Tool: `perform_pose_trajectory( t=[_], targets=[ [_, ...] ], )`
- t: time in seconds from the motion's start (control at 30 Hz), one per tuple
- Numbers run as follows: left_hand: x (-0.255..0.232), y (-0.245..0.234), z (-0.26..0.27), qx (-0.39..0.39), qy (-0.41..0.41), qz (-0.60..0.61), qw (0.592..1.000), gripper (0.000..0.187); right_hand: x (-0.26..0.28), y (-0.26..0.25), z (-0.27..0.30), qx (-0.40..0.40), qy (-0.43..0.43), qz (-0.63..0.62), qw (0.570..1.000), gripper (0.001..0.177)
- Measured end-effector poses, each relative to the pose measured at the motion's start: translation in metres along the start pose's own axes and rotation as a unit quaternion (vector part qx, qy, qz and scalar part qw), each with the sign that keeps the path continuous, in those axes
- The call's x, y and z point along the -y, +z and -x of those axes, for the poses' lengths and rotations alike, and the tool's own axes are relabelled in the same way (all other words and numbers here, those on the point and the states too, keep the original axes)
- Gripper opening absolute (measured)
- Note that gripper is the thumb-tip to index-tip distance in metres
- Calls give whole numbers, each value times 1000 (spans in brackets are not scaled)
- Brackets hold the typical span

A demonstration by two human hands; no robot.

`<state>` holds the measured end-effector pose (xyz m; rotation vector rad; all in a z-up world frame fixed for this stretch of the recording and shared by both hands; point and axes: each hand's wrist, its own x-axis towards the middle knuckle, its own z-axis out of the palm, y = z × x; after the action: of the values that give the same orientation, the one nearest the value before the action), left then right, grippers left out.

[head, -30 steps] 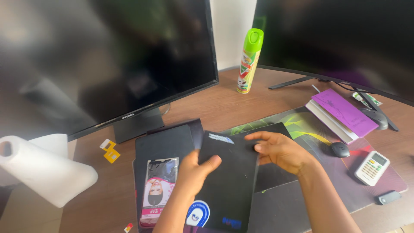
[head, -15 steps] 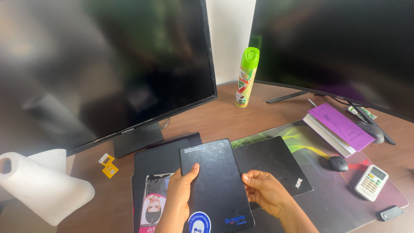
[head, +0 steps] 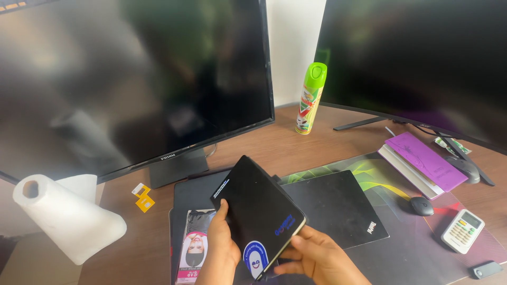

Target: Moving notebooks, electronics accessories, and a wig cap from a desk to a side table and drawer.

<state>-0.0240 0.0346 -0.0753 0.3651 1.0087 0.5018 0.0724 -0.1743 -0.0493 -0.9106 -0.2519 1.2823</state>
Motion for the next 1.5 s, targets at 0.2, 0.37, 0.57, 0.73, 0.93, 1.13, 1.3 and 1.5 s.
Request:
perform_pose_trajectory(
  t=[0.2,0.37,0.57,0.73,0.93,1.13,1.3,1.5],
  targets=[
    [8,-18,-30,-2,-48,27,998,52,4,-11,-9,-131,-121,160,971,61],
    [22,-40,-76,31,25,46,998,51,13,-26,-6,-78,-63,225,969,58],
    [19,-36,-67,53,65,72,994,51,1,-32,-2,15,-264,458,849,19],
    [5,-15,-17,24,52,92,994,55,20,-22,8,6,-201,371,906,7],
    [-13,-13,0,-103,122,-146,976,77,25,-23,2,-215,-19,295,931,35],
    [-15,-14,5,-122,160,-140,970,75,15,-64,-2,-62,-149,37,986,56],
    [-16,-16,9,-119,235,-300,917,65,28,-47,4,57,-157,-77,983,54],
    [-7,0,35,69,342,-411,842,43,75,-5,2,-180,-100,44,978,49]
  ],
)
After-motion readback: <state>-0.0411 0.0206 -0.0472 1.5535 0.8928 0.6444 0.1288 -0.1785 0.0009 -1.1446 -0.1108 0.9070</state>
